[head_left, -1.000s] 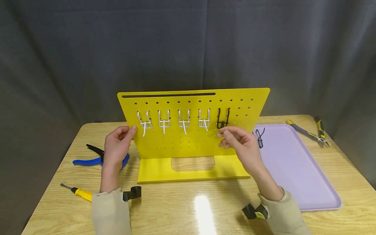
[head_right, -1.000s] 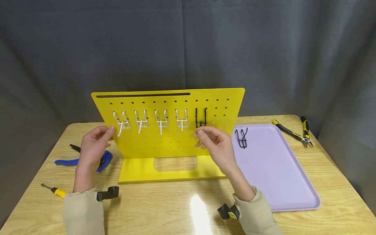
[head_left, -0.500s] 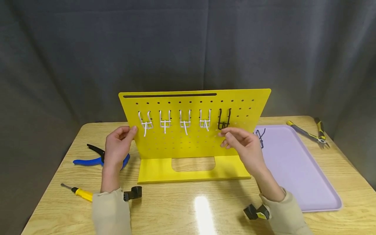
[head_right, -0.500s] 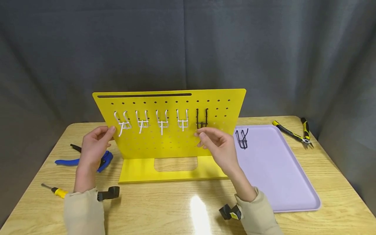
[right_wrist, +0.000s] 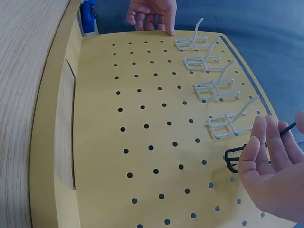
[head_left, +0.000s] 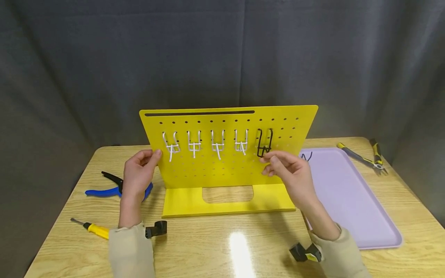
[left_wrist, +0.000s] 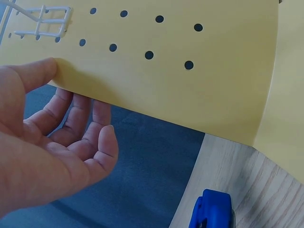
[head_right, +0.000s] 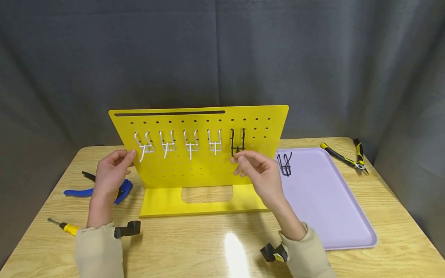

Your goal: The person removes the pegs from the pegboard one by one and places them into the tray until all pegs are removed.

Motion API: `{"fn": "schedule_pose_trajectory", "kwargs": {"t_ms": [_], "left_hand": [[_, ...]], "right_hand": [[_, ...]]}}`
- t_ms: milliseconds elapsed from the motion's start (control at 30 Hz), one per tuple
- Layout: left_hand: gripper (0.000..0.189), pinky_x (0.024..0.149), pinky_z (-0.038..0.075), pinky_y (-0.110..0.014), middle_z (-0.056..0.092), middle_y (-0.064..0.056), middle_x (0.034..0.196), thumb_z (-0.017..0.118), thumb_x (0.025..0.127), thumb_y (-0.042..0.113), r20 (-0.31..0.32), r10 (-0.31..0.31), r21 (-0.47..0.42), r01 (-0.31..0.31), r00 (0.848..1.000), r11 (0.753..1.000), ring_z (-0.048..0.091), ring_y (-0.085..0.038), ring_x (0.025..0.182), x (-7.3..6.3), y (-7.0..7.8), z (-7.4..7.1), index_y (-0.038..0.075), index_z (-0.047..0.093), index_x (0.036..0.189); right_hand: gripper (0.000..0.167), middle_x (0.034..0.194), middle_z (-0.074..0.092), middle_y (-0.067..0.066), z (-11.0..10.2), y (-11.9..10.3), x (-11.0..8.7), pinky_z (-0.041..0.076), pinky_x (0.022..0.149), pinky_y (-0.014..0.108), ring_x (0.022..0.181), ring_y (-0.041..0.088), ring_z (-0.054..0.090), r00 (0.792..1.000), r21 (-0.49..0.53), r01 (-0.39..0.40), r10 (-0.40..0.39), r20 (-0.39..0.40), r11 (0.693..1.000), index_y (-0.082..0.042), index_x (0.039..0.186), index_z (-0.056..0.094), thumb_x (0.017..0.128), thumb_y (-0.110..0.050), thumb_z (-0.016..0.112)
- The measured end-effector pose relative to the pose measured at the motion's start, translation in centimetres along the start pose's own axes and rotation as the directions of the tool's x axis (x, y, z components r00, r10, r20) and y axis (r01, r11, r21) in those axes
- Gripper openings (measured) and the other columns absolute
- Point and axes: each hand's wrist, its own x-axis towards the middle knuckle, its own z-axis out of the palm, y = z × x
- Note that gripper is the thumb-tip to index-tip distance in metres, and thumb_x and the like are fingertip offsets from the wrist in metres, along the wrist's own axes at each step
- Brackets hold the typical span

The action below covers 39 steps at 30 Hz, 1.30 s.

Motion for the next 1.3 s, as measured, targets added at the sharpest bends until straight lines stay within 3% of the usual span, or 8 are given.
{"fn": "schedule_pose_trajectory", "kwargs": {"t_ms": [333,600,1033,1300], "left_hand": [[0.047,0.087,0.042,-0.028,0.058,-0.01,0.103,0.058,0.095,0.037,-0.01,0.003,0.006,-0.003,1.0,1.0,0.054,-0.023,0.099,0.0,0.0,0.0,-0.004,0.06,0.118],[0.047,0.086,0.041,-0.028,0.058,-0.01,0.103,0.059,0.095,0.037,-0.007,-0.003,0.007,0.003,1.0,1.0,0.054,-0.023,0.098,0.0,-0.1,0.0,-0.003,0.06,0.119],[0.047,0.087,0.041,-0.029,0.057,-0.01,0.103,0.059,0.095,0.038,0.002,-0.003,0.004,0.003,1.0,1.0,0.054,-0.027,0.101,0.0,-0.1,0.0,-0.003,0.06,0.119],[0.047,0.087,0.042,-0.028,0.058,-0.01,0.103,0.059,0.095,0.038,-0.004,-0.003,0.006,0.003,1.0,1.0,0.055,-0.026,0.1,0.0,0.0,0.0,-0.003,0.06,0.119]], "right_hand": [[0.02,0.097,0.071,0.007,-0.7,-0.6,-0.2,0.053,0.071,0.026,0.075,0.017,0.065,0.999,0.083,0.022,-0.025,0.042,0.996,0.006,0.107,0.066,0.099,-0.002,0.048],[0.022,0.098,0.07,0.008,-2.0,-0.2,-1.4,0.053,0.073,0.025,0.077,0.017,0.066,0.998,0.173,0.008,-0.019,0.062,0.985,0.007,0.107,0.065,0.1,0.003,0.044],[0.022,0.097,0.071,0.007,-5.0,0.6,-3.2,0.053,0.07,0.025,0.077,0.016,0.066,0.998,0.092,-0.059,0.058,0.007,0.994,0.008,0.107,0.064,0.099,0.004,0.044],[0.023,0.097,0.071,0.008,-7.2,0.8,-4.5,0.053,0.07,0.023,0.078,0.017,0.067,0.995,0.131,-0.076,0.083,-0.047,0.988,0.007,0.106,0.065,0.099,0.005,0.043]]}}
